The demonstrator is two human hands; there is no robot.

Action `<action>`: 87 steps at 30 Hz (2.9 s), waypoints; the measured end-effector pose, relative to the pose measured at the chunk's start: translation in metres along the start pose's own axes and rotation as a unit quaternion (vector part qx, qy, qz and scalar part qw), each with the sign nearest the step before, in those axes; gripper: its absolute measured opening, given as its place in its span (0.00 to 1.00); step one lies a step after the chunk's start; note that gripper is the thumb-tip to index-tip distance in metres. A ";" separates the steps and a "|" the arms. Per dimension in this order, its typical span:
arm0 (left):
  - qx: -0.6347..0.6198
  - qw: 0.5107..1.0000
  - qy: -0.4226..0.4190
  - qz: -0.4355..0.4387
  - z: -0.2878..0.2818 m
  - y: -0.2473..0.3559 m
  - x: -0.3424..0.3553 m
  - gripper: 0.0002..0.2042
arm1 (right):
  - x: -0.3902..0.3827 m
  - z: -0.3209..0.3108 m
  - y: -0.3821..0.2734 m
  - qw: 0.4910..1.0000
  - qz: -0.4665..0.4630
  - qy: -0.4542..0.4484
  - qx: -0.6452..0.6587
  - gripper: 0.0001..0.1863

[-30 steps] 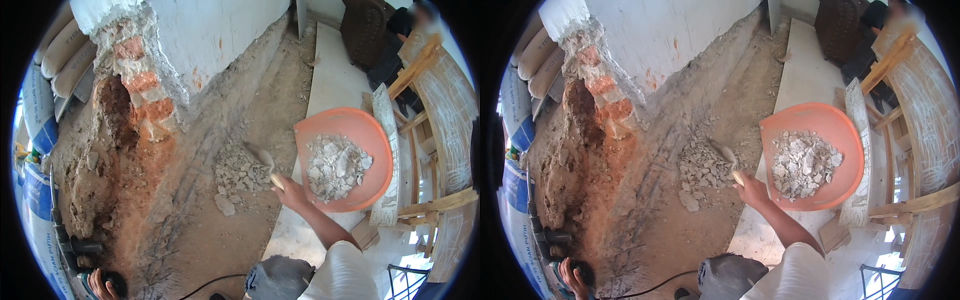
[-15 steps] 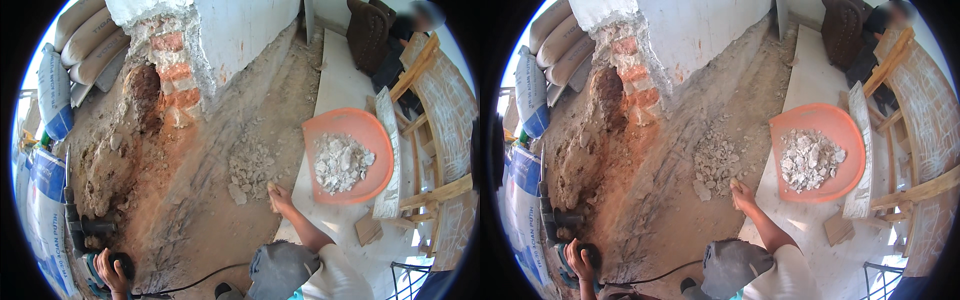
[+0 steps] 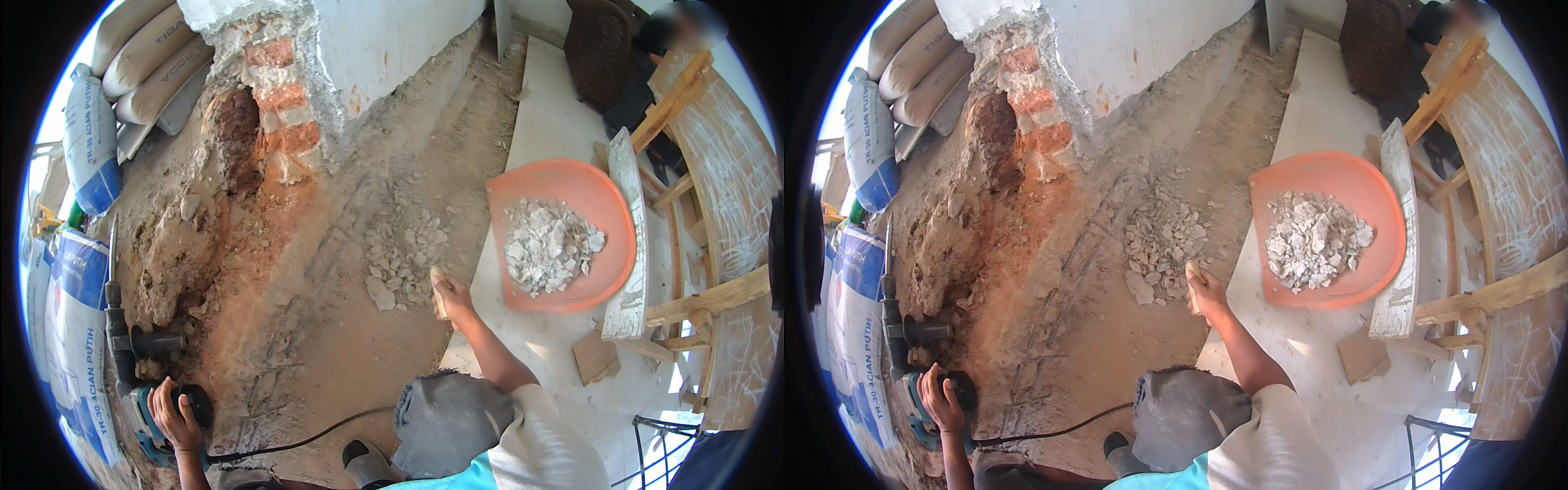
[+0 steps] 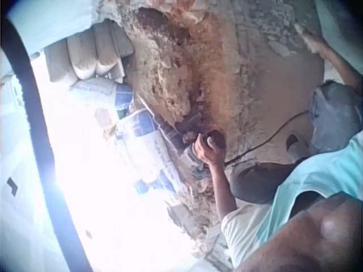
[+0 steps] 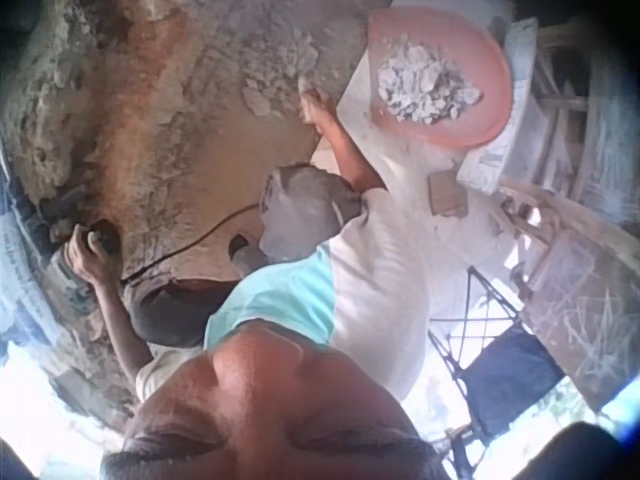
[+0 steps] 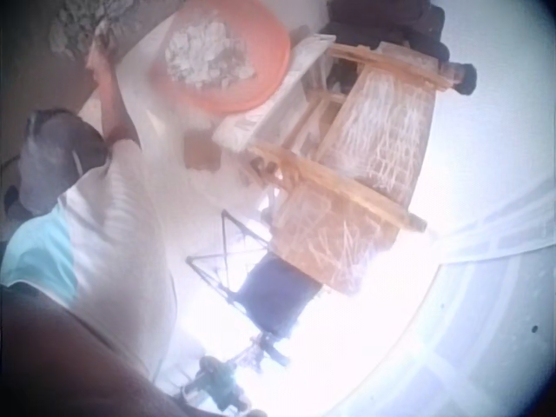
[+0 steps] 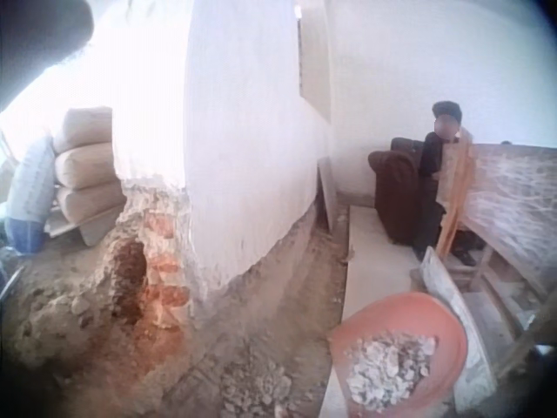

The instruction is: The person uses a trowel to move concrete debris into a basin and then operates a jackhammer to break up a floor surface near an exposed brick wall.

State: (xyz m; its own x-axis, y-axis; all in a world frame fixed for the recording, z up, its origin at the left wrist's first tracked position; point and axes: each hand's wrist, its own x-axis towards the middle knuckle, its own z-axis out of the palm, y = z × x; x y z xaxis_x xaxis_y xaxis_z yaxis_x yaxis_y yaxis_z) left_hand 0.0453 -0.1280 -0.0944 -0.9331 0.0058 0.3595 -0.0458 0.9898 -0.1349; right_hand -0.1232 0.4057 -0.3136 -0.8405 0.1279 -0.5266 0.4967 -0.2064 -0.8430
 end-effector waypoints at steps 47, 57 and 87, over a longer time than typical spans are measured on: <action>-0.009 1.000 0.015 0.003 0.002 0.003 0.003 0.22 | 0.023 0.020 0.039 0.998 -0.044 -0.011 -0.033 0.19; -0.004 1.000 0.010 0.003 0.004 0.000 0.000 0.21 | -0.013 -0.017 0.015 0.998 -0.002 0.002 0.057 0.21; 0.008 1.000 0.005 0.008 0.005 -0.002 -0.003 0.22 | -0.066 -0.013 0.084 0.975 -0.029 0.051 -0.214 0.23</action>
State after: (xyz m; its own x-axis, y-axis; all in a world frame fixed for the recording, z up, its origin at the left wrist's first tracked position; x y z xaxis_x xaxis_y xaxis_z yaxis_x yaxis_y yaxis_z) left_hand 0.0463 -0.1309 -0.0997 -0.9300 0.0236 0.3667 -0.0364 0.9871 -0.1558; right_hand -0.0227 0.3926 -0.3511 -0.8546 0.2271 -0.4670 0.5126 0.2249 -0.8286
